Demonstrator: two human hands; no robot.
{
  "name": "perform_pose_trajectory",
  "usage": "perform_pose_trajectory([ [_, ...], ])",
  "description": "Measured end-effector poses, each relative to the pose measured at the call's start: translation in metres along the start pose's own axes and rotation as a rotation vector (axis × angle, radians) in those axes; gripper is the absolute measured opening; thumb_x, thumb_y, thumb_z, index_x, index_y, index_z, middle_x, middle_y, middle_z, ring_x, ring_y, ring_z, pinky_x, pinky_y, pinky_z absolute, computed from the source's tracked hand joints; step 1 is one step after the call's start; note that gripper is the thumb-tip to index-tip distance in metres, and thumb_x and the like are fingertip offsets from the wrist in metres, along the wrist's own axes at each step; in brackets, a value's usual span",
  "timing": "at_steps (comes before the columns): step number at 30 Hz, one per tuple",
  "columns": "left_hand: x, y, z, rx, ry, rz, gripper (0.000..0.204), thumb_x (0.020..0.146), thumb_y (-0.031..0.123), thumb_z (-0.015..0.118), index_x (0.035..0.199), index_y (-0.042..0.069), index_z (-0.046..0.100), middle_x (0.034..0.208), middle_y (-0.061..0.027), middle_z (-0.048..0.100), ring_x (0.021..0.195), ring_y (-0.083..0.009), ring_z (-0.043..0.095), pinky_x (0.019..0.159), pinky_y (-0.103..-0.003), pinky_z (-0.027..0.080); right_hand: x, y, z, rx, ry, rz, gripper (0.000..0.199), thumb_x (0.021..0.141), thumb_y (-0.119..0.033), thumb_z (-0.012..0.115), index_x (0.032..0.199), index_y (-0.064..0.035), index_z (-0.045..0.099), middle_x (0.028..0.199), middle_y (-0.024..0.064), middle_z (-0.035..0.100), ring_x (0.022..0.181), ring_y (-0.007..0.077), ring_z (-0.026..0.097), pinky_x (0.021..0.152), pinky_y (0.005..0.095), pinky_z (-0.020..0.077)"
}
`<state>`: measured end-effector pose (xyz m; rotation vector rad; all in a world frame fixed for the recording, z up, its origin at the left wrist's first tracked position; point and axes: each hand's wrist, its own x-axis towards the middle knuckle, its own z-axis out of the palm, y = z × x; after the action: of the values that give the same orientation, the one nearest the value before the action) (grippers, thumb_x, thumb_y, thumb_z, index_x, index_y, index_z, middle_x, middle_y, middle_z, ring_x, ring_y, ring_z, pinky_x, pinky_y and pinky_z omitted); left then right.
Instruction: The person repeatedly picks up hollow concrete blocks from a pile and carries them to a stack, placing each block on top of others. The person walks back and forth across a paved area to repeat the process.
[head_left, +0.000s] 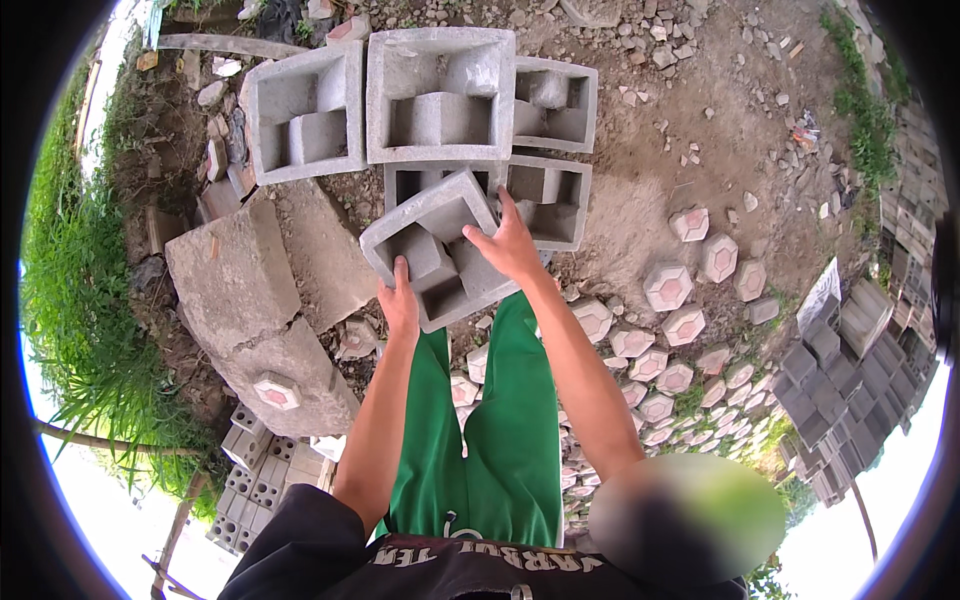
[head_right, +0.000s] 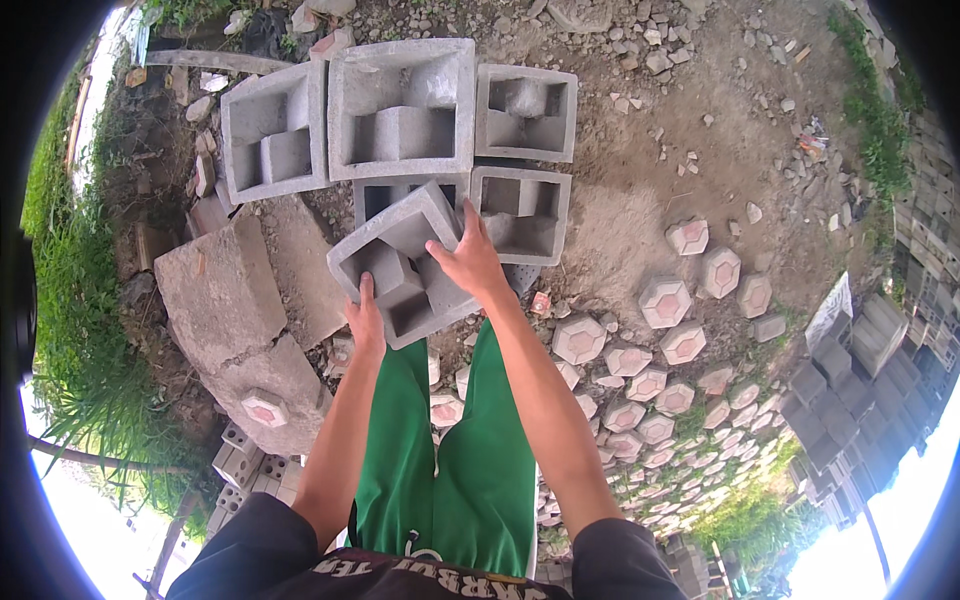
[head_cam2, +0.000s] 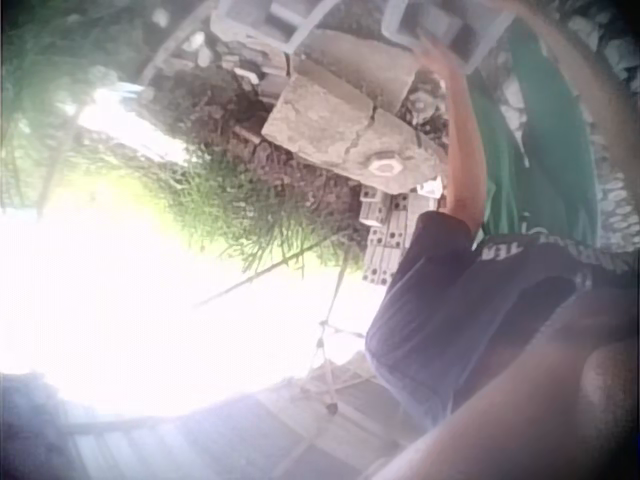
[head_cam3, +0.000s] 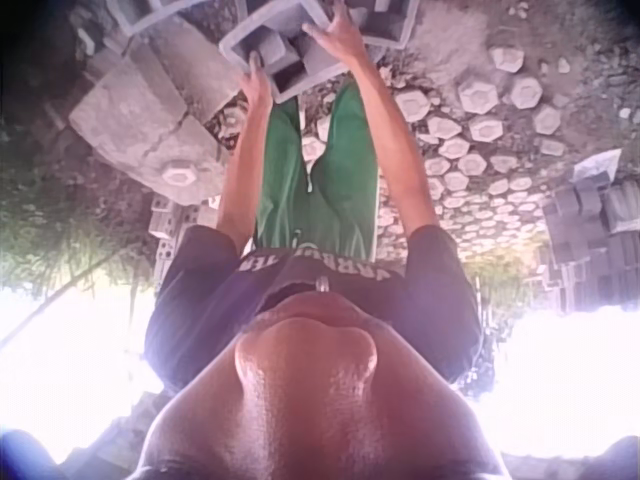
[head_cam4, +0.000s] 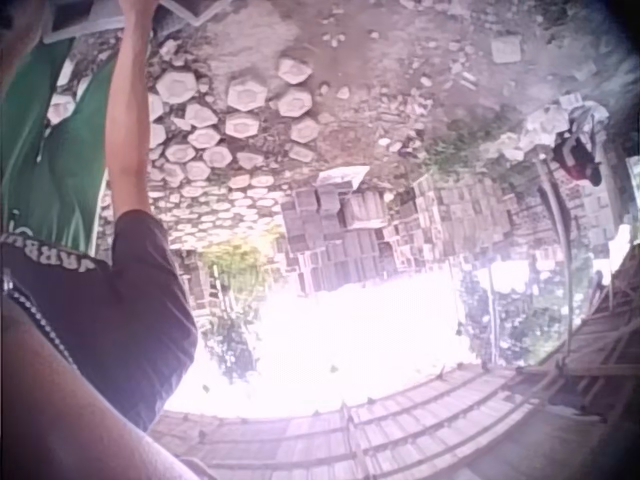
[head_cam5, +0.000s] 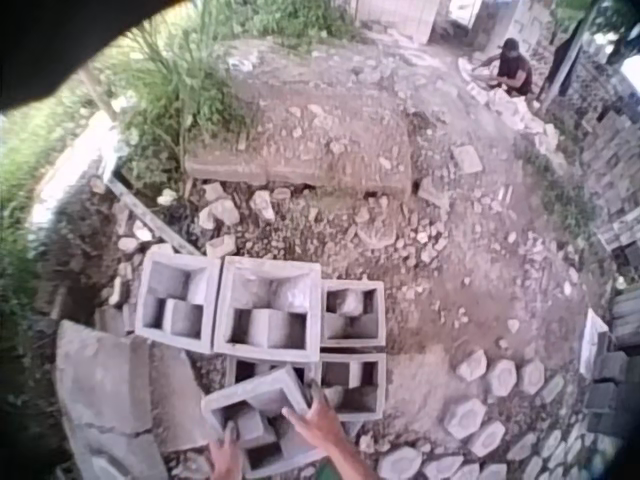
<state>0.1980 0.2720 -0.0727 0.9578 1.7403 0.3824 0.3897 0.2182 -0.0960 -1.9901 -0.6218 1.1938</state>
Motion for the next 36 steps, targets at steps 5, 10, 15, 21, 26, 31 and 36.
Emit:
perform_pose_trajectory([
  [5,0.021,-0.002,-0.011,-0.361,-0.091,-0.068,0.065,0.09,0.052,0.046,0.129,0.0,0.046,0.121,-0.0129,0.056,0.112,-0.0247,0.05,0.1,-0.039,0.035,-0.015,0.031,-0.013,0.372,-0.076,0.139,0.099,0.082,-0.066,0.051,0.144,0.0026,0.017,0.144,0.0261,0.028,0.132,0.0349,0.034,0.109,0.0428,0.0264],
  [10,0.073,0.012,-0.031,-0.747,-0.245,-0.337,0.072,0.088,0.061,0.039,0.133,0.005,0.042,0.128,-0.0132,0.052,0.118,-0.0309,0.048,0.104,-0.047,0.033,-0.04,0.083,-0.02,0.793,-0.086,0.496,0.094,0.084,-0.068,0.045,0.144,0.0003,0.021,0.145,0.0218,0.03,0.133,0.033,0.032,0.107,0.0438,0.0264],
  [15,0.121,0.026,-0.028,-0.429,-0.409,-0.506,0.053,0.088,0.046,0.052,0.12,0.004,0.054,0.116,-0.0122,0.061,0.108,-0.0268,0.057,0.098,-0.041,0.042,-0.044,0.086,-0.005,1.196,-0.121,0.675,0.088,0.087,-0.063,0.046,0.141,0.0035,0.026,0.142,0.0182,0.037,0.125,0.0331,0.041,0.101,0.0447,0.0316],
  [21,0.166,-0.01,-0.033,-0.42,-0.46,-0.575,0.028,0.087,0.027,0.054,0.098,0.003,0.064,0.096,-0.0111,0.068,0.089,-0.026,0.064,0.087,-0.039,0.05,-0.026,0.092,0.011,1.523,-0.125,0.816,0.059,0.091,-0.049,0.048,0.128,-0.0029,0.045,0.121,0.0149,0.056,0.109,0.0314,0.052,0.092,0.0477,0.0374],
  [26,0.168,-0.012,-0.034,-0.488,-0.499,-0.608,0.027,0.087,0.023,0.051,0.1,0.002,0.063,0.098,-0.0124,0.067,0.09,-0.0274,0.064,0.087,-0.041,0.05,-0.019,0.092,0.028,1.459,-0.015,0.809,0.04,0.093,-0.039,0.049,0.11,-0.0041,0.056,0.109,0.0146,0.061,0.098,0.0313,0.056,0.085,0.0493,0.0404],
  [31,0.107,0.013,-0.046,-0.568,-0.523,-0.526,0.027,0.086,0.022,0.055,0.101,0.002,0.063,0.097,-0.0123,0.067,0.092,-0.0252,0.063,0.085,-0.04,0.051,-0.051,0.071,0.017,1.565,0.045,0.732,0.039,0.095,-0.034,0.044,0.111,-0.0009,0.058,0.102,0.016,0.066,0.088,0.0298,0.064,0.083,0.0421,0.0504],
  [36,0.003,0.061,-0.103,-0.73,-0.424,-0.577,0.04,0.077,0.051,0.061,0.07,0.011,0.061,0.068,-0.0066,0.063,0.063,-0.024,0.061,0.064,-0.039,0.051,-0.155,0.005,-0.008,1.534,0.165,0.661,0.057,0.09,-0.048,0.048,0.114,0.0028,0.058,0.105,0.0161,0.064,0.091,0.0268,0.064,0.08,0.0383,0.0507],
])
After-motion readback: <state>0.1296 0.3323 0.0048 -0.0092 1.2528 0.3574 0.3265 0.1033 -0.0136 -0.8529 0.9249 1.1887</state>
